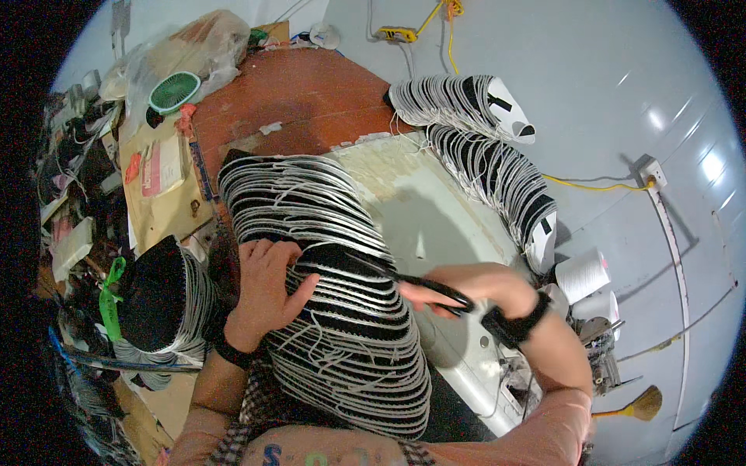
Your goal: The person is using scissors to trim connecting threads from a stack of shoe upper components and then sorting them.
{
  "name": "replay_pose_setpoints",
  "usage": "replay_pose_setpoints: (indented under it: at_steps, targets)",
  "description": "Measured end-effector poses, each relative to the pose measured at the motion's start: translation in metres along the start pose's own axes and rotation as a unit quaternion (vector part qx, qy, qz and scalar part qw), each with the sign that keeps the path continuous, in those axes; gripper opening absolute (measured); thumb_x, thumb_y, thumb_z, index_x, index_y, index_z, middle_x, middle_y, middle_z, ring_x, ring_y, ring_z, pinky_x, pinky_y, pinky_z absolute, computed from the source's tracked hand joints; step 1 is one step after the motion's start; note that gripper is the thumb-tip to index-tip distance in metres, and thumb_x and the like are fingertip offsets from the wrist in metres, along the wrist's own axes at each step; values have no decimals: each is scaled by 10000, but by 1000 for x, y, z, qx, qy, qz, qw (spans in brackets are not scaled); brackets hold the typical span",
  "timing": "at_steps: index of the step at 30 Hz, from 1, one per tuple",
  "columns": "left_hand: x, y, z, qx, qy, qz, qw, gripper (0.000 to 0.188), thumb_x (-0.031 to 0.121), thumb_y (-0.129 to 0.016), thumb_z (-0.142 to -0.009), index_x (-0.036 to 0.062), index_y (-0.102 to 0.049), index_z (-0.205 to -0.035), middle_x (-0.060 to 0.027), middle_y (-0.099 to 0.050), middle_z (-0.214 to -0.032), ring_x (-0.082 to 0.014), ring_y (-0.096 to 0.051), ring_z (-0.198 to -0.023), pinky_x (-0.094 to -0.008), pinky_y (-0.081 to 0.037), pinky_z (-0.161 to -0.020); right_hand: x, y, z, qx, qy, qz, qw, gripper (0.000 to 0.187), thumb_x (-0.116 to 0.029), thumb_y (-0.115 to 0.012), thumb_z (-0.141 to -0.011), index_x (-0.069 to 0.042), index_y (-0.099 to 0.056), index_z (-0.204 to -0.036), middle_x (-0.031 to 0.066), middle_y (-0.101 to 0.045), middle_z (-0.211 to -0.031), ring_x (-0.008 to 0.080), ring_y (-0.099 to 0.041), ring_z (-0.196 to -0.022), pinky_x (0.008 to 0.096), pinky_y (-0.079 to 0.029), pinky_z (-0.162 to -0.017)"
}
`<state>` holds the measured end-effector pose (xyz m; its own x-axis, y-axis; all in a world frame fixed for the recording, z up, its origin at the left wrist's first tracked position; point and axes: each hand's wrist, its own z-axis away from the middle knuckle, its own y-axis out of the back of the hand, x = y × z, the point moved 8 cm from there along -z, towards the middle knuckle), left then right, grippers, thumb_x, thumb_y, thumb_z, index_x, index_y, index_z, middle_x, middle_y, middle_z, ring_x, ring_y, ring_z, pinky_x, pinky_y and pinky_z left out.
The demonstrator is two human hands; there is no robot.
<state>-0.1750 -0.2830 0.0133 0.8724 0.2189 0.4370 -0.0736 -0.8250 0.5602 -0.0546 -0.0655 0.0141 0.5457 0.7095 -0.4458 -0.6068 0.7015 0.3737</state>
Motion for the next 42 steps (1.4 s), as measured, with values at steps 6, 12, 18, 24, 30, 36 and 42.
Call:
replay_pose_setpoints:
  at_steps: [6,12,18,24,30,36,42]
  targets:
    - [2,-4,2,-13,-11,-6,1000,479,316,-655,-831,26,-571,-1203,-78,-575,-848,-253,-498,-780,-404,-334,-804,-9,17,-62,119,-5,30,992,756,-770,-448,-842,-49,-602,-678,-15,-471,-518,105,-495,-435,258,-388,-427]
    - [-1,-3,4,7,-12,-23,1000,330,295,-678,-805,51,-620,-1020,-88,-554,-872,-265,-488,-795,-409,-335,-799,6,4,34,55,27,34,998,660,-711,-452,-887,-82,-596,-746,-56,-457,-526,82,-481,-478,243,-361,-455]
    - [0,-2,6,20,-4,-7,1000,205,241,-697,-781,56,-636,-843,-139,-540,-1076,-308,-498,-967,-431,-345,-845,-11,6,-38,27,14,5,1000,787,-799,-343,-854,-57,-603,-839,10,-517,-545,121,-520,-486,270,-415,-485]
    - [-2,3,9,48,-23,6,999,161,205,-693,-768,61,-628,-801,-138,-548,-1124,-313,-516,-1016,-429,-347,-869,-24,19,-57,119,30,13,992,705,-757,-517,-817,-86,-549,-605,-23,-453,-468,98,-498,-416,239,-400,-421]
    - [-4,-2,5,24,-10,-20,999,216,239,-690,-757,65,-589,-836,-79,-582,-927,-267,-519,-859,-408,-338,-787,-1,5,30,15,23,45,999,633,-699,-521,-863,-73,-605,-820,-44,-469,-540,76,-475,-493,263,-352,-451]
    - [1,3,-1,42,11,-6,999,371,308,-674,-794,49,-618,-1054,-67,-552,-838,-255,-492,-808,-395,-332,-756,-32,22,-66,80,24,11,996,779,-744,-375,-891,-17,-620,-756,9,-500,-509,120,-498,-448,252,-401,-463]
    - [-8,-1,6,38,0,-69,997,406,361,-661,-814,49,-620,-1070,-87,-532,-857,-271,-472,-790,-402,-323,-729,-27,23,-33,128,18,130,983,614,-647,-558,-877,-70,-576,-668,-29,-452,-507,85,-464,-443,252,-359,-423]
